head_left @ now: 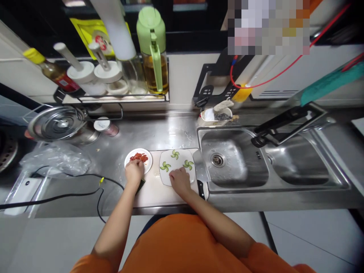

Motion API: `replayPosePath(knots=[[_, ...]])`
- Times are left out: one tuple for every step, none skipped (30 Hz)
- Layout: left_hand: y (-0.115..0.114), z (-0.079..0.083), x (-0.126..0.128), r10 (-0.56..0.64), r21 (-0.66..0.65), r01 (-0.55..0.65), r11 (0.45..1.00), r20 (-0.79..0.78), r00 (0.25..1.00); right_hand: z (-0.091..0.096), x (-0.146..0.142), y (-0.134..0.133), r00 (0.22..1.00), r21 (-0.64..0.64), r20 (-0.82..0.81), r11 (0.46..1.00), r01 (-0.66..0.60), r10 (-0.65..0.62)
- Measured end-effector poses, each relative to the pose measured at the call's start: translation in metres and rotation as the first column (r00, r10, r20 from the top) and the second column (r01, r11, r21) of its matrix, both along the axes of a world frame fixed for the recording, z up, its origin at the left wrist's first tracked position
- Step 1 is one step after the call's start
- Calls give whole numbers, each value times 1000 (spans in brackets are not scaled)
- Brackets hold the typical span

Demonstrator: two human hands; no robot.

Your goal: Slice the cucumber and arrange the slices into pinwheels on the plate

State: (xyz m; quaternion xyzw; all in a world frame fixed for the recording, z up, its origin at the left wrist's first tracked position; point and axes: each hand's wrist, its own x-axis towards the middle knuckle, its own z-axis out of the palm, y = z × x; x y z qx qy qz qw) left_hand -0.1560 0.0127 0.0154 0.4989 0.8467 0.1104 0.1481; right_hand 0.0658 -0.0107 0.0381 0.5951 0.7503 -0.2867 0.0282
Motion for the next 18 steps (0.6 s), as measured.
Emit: replayPosePath(knots=[[-1,0,0,1,3,-1,1000,4,1000,0,1,0,1000,-6,0,1000,2,-2],[-3,1,-1,2,7,-2,1000,9,1000,0,1,0,1000,-10,-1,1000,3,-3],[-5,1,-1,3,13,-3,1000,15,1000,-1,1,0,1000,-12,-3,1000,4,-4],[-8,2,-2,4,20,-4,1000,21,1000,-1,2,1,1000,-14,-5,1000,3,-3],[-10,2,-3,5,28,-5,1000,27,1000,-1,2,1,1000,-15,-7,1000,1,-1],[-12,2,-4,6,36,-7,999,31,1000,-1,2,1,1000,-15,-9,1000,-2,1],[-15,2,-5,7,44,-8,999,32,999,-2,2,1,1000,-16,-11,1000,-4,4],[-17,2,-6,7,51,-9,999,29,1000,-2,2,2,1000,-18,-12,1000,-6,6],[-19,3,-7,7,58,-8,998,25,1000,-2,3,2,1000,-21,-13,1000,-6,6],[-21,4,-7,4,67,-6,998,23,1000,-2,3,2,1000,-23,-14,1000,-6,6],[-23,5,-7,-2,80,-1,997,29,1000,-3,3,2,1000,-25,-15,1000,-5,4],[-24,6,-6,-11,99,7,995,43,999,-3,3,2,1000,-25,-16,1000,-3,3],[-25,8,-4,-25,122,17,992,67,997,-4,3,2,1000,-23,-19,1000,-1,1],[-26,9,-1,-50,148,36,988,96,994,-4,4,2,1000,-18,-22,1000,1,-2],[-26,10,4,-86,176,63,982,128,988,-5,4,3,1000,-10,-26,1000,6,-6],[-26,11,10,-131,204,98,974,156,979,-5,4,3,999,-3,-29,1000,12,-12],[-26,11,17,-188,230,145,962,178,966,-5,4,4,999,4,-32,1000,18,-18],[-25,11,24,-242,258,188,948,193,951,-5,4,5,999,10,-33,1000,24,-23]])
